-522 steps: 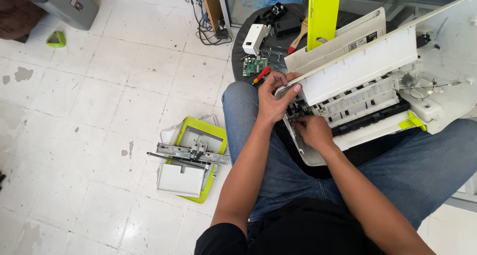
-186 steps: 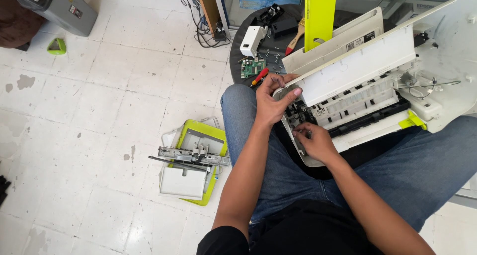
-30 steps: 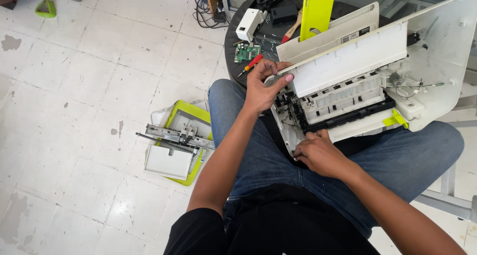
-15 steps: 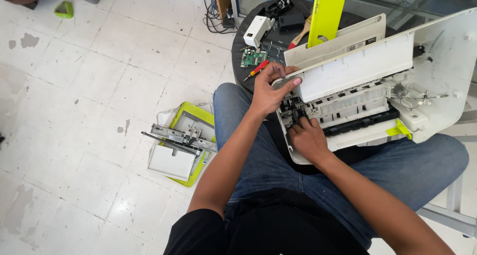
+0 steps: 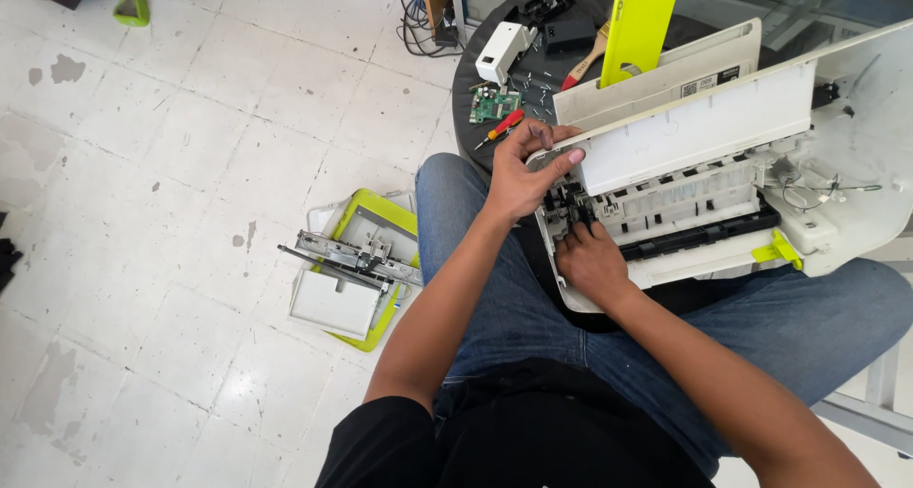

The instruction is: The person is performing internal maintenance on a printer, which involves unscrewing components, removing internal parts, and cleaning the mechanism with a cloth.

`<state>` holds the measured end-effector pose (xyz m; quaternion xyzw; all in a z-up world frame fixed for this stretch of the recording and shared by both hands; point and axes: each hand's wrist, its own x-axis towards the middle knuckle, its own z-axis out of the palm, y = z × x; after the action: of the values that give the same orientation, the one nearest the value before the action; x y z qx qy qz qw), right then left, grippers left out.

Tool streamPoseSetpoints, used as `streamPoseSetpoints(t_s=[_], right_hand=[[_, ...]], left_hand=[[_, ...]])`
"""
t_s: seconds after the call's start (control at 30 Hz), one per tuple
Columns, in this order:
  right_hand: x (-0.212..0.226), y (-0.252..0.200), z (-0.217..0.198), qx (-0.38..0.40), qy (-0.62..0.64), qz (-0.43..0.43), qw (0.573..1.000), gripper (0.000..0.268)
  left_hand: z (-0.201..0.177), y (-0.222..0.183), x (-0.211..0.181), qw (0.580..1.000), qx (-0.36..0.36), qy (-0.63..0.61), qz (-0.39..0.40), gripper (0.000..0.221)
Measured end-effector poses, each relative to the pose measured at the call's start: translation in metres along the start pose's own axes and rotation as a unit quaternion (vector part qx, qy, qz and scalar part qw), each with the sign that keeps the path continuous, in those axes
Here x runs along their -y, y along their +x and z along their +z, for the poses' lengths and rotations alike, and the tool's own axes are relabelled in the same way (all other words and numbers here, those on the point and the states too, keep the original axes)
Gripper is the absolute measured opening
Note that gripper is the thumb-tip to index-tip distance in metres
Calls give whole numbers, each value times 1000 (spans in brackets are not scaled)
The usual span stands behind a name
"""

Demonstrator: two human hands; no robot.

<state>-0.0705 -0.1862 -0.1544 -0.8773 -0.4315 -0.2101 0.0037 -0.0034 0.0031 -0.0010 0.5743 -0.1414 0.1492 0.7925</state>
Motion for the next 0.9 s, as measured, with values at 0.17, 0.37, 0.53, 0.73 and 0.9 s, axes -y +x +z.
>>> streamPoseSetpoints(t_s=[0.17,0.37,0.53,0.73,0.9], right_hand=[[-10,-3,5,-17,25,3,1000,4],[-7,8,-14,-67,-18,38,997,11],[-5,-1,13,-85,-39,52,994,12],[-13,2,-6,-48,35,106,993,8],[-15,13,-60,-3,131,257,958,30]], left_hand=[[3,0,-2,1000,-1,-11,-1,36],[3,-2,1,1000,-1,-15,1,36],[2,-4,2,1000,0,-9,-2,36],[3,-3,0,1000,5,-5,3,37],[3,-1,0,1000,-4,-19,-1,36]])
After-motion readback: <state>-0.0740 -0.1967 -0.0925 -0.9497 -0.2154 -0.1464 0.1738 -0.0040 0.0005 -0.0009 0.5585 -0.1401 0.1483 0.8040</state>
